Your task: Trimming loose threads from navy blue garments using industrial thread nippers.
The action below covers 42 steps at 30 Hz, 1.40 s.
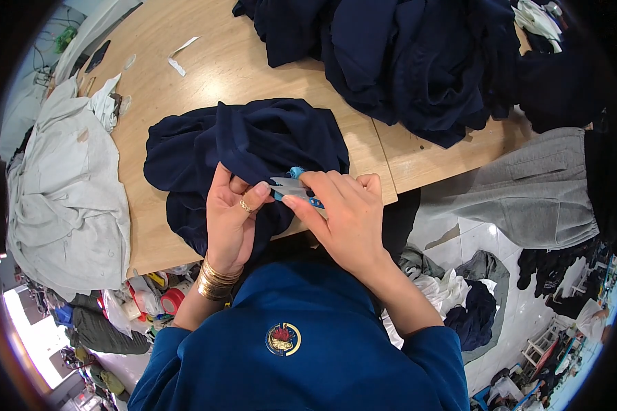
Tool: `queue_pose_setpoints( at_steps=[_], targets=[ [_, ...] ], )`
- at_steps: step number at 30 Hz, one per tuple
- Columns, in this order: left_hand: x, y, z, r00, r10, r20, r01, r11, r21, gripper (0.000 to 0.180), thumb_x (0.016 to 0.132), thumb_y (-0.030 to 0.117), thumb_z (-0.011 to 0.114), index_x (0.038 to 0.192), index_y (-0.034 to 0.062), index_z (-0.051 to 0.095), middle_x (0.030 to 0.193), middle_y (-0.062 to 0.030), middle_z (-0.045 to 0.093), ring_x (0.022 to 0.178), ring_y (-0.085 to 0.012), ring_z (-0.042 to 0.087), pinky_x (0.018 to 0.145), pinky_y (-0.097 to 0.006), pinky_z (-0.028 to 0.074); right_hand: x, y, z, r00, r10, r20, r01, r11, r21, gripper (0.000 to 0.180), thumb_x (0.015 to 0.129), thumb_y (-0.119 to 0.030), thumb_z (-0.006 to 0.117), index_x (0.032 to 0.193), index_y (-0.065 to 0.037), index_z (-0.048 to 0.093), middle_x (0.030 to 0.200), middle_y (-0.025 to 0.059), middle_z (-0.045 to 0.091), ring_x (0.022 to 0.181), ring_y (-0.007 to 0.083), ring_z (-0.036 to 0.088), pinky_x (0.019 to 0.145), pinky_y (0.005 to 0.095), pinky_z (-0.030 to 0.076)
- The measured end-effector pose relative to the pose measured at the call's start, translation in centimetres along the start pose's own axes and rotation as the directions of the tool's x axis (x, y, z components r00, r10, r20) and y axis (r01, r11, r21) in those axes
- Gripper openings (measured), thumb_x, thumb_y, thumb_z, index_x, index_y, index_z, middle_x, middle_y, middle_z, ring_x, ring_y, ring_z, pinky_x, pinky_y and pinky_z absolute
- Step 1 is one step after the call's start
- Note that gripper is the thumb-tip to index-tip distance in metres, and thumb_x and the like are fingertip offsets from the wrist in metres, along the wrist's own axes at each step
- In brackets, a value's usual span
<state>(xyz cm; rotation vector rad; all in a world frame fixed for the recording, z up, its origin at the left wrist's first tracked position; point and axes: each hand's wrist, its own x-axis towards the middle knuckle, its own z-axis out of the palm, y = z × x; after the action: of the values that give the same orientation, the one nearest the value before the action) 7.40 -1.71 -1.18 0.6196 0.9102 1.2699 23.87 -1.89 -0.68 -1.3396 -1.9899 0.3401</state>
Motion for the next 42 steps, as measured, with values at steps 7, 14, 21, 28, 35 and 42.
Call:
queue_pose_setpoints(
  at_steps=[7, 14, 21, 28, 35, 42],
  targets=[
    [0.01, -0.56, -0.27, 0.998, 0.058, 0.024, -0.06, 0.996, 0.059, 0.049, 0.081, -0.004, 0.062, 0.125, 0.005, 0.043, 0.103, -0.0058, 0.06, 0.087, -0.0121, 0.059, 0.077, -0.026, 0.05, 0.09, -0.38, 0.03, 0.999, 0.031, 0.017, -0.032, 0.999, 0.03, 0.025, 0.081, -0.031, 0.065, 0.089, -0.008, 0.059, 0.071, 0.0008, 0.058, 0.058, 0.0162, 0.053, 0.062, 0.0302, 0.028],
    [-0.32, -0.87, -0.24, 0.996, 0.092, 0.015, -0.093, 0.993, 0.072, 0.049, 0.081, -0.004, 0.061, 0.125, 0.0042, 0.044, 0.106, -0.0072, 0.06, 0.09, -0.0127, 0.059, 0.078, -0.026, 0.049, -0.21, -0.52, 0.27, 0.998, 0.056, 0.036, -0.057, 0.997, 0.043, 0.024, 0.081, -0.031, 0.065, 0.089, -0.008, 0.06, 0.072, 0.001, 0.06, 0.059, 0.0159, 0.055, 0.062, 0.0296, 0.029],
    [-0.56, -0.35, 0.33, 0.997, 0.062, -0.039, -0.062, 0.998, 0.009, 0.044, 0.078, -0.008, 0.064, 0.118, 0.0033, 0.047, 0.102, -0.0069, 0.061, 0.087, -0.01, 0.057, 0.082, -0.025, 0.047, -0.11, -0.65, 0.21, 0.996, 0.071, 0.051, -0.073, 0.996, 0.053, 0.025, 0.081, -0.032, 0.065, 0.088, -0.008, 0.06, 0.072, 0.0007, 0.061, 0.06, 0.0143, 0.056, 0.061, 0.0293, 0.029],
    [-0.21, -0.56, 0.18, 0.997, 0.058, -0.046, -0.058, 0.998, -0.001, 0.044, 0.079, -0.008, 0.063, 0.118, 0.0037, 0.047, 0.101, -0.0063, 0.06, 0.086, -0.0097, 0.057, 0.081, -0.024, 0.047, 0.05, -0.18, 0.59, 0.994, 0.085, 0.062, -0.091, 0.991, 0.096, 0.027, 0.081, -0.034, 0.065, 0.087, -0.008, 0.06, 0.069, 0.0006, 0.061, 0.058, 0.0141, 0.056, 0.06, 0.0291, 0.029],
    [-0.65, -0.59, 0.14, 0.997, 0.048, -0.058, -0.049, 0.999, -0.016, 0.043, 0.079, -0.008, 0.063, 0.117, 0.0039, 0.048, 0.101, -0.0062, 0.06, 0.087, -0.0096, 0.056, 0.081, -0.024, 0.047, -0.16, -0.29, 0.42, 0.99, 0.104, 0.094, -0.115, 0.986, 0.118, 0.028, 0.08, -0.035, 0.066, 0.087, -0.009, 0.06, 0.068, 0.0009, 0.061, 0.058, 0.014, 0.056, 0.06, 0.0291, 0.029],
    [-0.4, -0.69, -0.2, 0.997, 0.046, -0.057, -0.047, 0.999, -0.004, 0.042, 0.079, -0.007, 0.063, 0.117, 0.0041, 0.047, 0.101, -0.0066, 0.06, 0.087, -0.01, 0.057, 0.082, -0.025, 0.047, 0.12, -0.05, 0.58, 0.99, 0.097, 0.098, -0.107, 0.989, 0.103, 0.027, 0.08, -0.034, 0.066, 0.087, -0.009, 0.06, 0.068, 0.0009, 0.061, 0.057, 0.0141, 0.055, 0.059, 0.029, 0.028]
  ],
)
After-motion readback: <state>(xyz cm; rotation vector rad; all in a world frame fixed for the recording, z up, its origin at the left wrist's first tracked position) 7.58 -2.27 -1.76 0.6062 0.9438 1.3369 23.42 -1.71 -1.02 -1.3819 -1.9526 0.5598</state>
